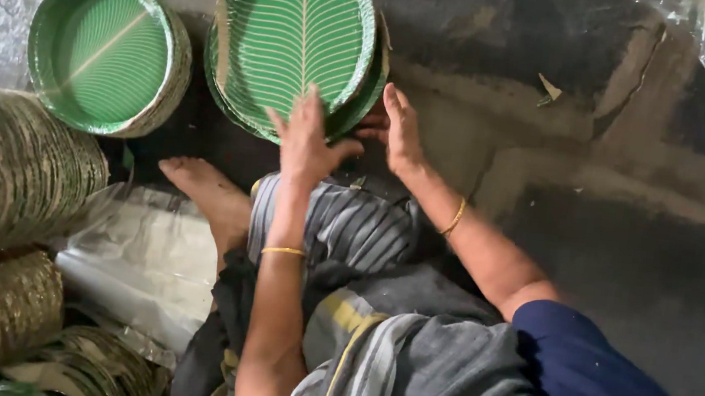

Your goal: The person sits on the floor among large stacks of green disposable leaf plates. They pick up plates one at a time, align them into stacks on their lap, place finished stacks on the floor, and wrap stacks in clear plastic sheeting.

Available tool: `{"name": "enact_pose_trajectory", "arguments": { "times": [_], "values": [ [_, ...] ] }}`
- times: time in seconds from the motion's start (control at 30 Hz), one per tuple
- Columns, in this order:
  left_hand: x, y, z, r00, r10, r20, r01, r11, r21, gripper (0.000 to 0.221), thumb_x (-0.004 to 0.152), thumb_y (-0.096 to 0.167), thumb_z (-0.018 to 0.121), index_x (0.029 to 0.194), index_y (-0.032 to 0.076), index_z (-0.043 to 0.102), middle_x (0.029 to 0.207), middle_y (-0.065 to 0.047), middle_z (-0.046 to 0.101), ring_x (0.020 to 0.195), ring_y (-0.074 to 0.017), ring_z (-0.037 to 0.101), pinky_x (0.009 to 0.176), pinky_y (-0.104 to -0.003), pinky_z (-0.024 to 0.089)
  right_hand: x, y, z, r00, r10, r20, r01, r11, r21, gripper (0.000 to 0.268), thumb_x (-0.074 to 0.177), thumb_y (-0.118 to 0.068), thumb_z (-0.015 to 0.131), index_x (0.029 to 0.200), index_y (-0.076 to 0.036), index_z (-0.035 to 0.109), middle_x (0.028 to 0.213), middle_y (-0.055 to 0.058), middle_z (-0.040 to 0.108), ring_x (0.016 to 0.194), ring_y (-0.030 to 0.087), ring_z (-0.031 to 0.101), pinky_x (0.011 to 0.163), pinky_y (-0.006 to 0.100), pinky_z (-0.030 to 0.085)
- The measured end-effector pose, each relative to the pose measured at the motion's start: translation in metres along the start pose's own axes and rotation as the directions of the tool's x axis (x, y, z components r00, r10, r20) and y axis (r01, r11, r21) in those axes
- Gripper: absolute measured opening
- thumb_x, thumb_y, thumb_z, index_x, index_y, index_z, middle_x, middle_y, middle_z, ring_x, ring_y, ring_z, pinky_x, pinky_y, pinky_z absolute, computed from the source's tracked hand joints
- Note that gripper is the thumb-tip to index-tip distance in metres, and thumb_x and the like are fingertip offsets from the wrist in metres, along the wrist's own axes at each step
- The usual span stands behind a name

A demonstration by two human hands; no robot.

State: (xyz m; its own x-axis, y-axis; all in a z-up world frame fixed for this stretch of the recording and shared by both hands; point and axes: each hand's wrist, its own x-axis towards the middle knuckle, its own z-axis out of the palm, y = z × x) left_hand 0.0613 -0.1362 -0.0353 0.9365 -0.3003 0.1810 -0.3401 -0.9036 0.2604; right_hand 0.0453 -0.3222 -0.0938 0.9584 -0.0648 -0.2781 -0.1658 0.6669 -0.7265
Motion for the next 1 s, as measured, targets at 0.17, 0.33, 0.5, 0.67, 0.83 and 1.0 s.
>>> {"name": "enact_pose_trajectory", "arguments": {
  "times": [0.17, 0.33, 0.5, 0.67, 0.83, 1.0],
  "values": [
    [0.002, -0.005, 0.03, 1.0, 0.015, -0.004, -0.015, 0.997, 0.077, 0.046, 0.084, 0.003, 0.071, 0.129, 0.004, 0.061, 0.121, -0.016, 0.058, 0.122, -0.0374, 0.053, 0.101, -0.051, 0.043, 0.007, 0.011, 0.0, 0.996, 0.042, -0.083, -0.037, 0.997, 0.061, 0.061, 0.101, -0.059, 0.058, 0.129, -0.005, 0.058, 0.102, 0.007, 0.069, 0.079, 0.017, 0.069, 0.067, 0.036, 0.061],
    [0.0, -0.018, -0.057, 0.904, 0.034, -0.427, -0.072, 0.995, -0.073, 0.022, 0.082, 0.002, 0.07, 0.102, 0.006, 0.063, 0.1, -0.012, 0.059, 0.098, -0.0371, 0.057, 0.083, -0.049, 0.047, 0.01, 0.021, -0.013, 0.999, -0.041, 0.026, 0.039, 0.998, 0.053, 0.068, 0.101, -0.058, 0.059, 0.145, -0.006, 0.054, 0.115, 0.009, 0.068, 0.088, 0.019, 0.07, 0.074, 0.035, 0.06],
    [-0.037, -0.033, -0.182, 0.598, -0.339, -0.726, 0.144, 0.937, -0.319, 0.02, 0.091, 0.01, 0.085, 0.094, 0.0, 0.068, 0.088, -0.007, 0.065, 0.079, -0.022, 0.063, 0.069, -0.034, 0.048, 0.032, 0.038, -0.022, 0.995, 0.015, -0.102, -0.039, 0.972, -0.233, 0.077, 0.091, -0.047, 0.07, 0.15, -0.01, 0.039, 0.13, 0.011, 0.06, 0.088, 0.02, 0.068, 0.067, 0.037, 0.061],
    [-0.123, -0.042, -0.258, 0.448, -0.557, -0.699, -0.022, 0.775, -0.631, 0.024, 0.082, -0.003, 0.084, 0.087, -0.011, 0.062, 0.092, -0.019, 0.073, 0.078, -0.024, 0.068, 0.069, -0.041, 0.059, 0.052, 0.042, 0.005, 0.979, 0.19, -0.077, -0.204, 0.933, -0.296, 0.072, 0.087, -0.038, 0.073, 0.14, -0.007, 0.036, 0.123, 0.014, 0.062, 0.077, 0.025, 0.072, 0.058, 0.039, 0.062],
    [-0.188, -0.039, -0.264, 0.406, -0.547, -0.732, 0.103, 0.823, -0.558, 0.031, 0.083, 0.003, 0.089, 0.091, -0.007, 0.061, 0.096, -0.015, 0.071, 0.079, -0.0219, 0.067, 0.073, -0.037, 0.059, 0.078, 0.07, 0.023, 0.996, 0.083, 0.031, -0.063, 0.914, -0.402, 0.046, 0.091, -0.026, 0.077, 0.118, 0.002, 0.052, 0.107, 0.016, 0.07, 0.077, 0.023, 0.073, 0.057, 0.038, 0.063],
    [-0.203, -0.041, -0.244, 0.47, -0.372, -0.8, 0.368, 0.907, -0.205, 0.051, 0.086, 0.018, 0.096, 0.089, -0.009, 0.053, 0.086, -0.014, 0.052, 0.08, -0.0259, 0.052, 0.064, -0.037, 0.039, 0.054, 0.074, 0.036, 0.961, 0.211, 0.178, -0.126, 0.909, -0.397, 0.038, 0.093, -0.021, 0.076, 0.116, 0.003, 0.059, 0.104, 0.013, 0.072, 0.076, 0.022, 0.071, 0.058, 0.037, 0.062]
  ]
}}
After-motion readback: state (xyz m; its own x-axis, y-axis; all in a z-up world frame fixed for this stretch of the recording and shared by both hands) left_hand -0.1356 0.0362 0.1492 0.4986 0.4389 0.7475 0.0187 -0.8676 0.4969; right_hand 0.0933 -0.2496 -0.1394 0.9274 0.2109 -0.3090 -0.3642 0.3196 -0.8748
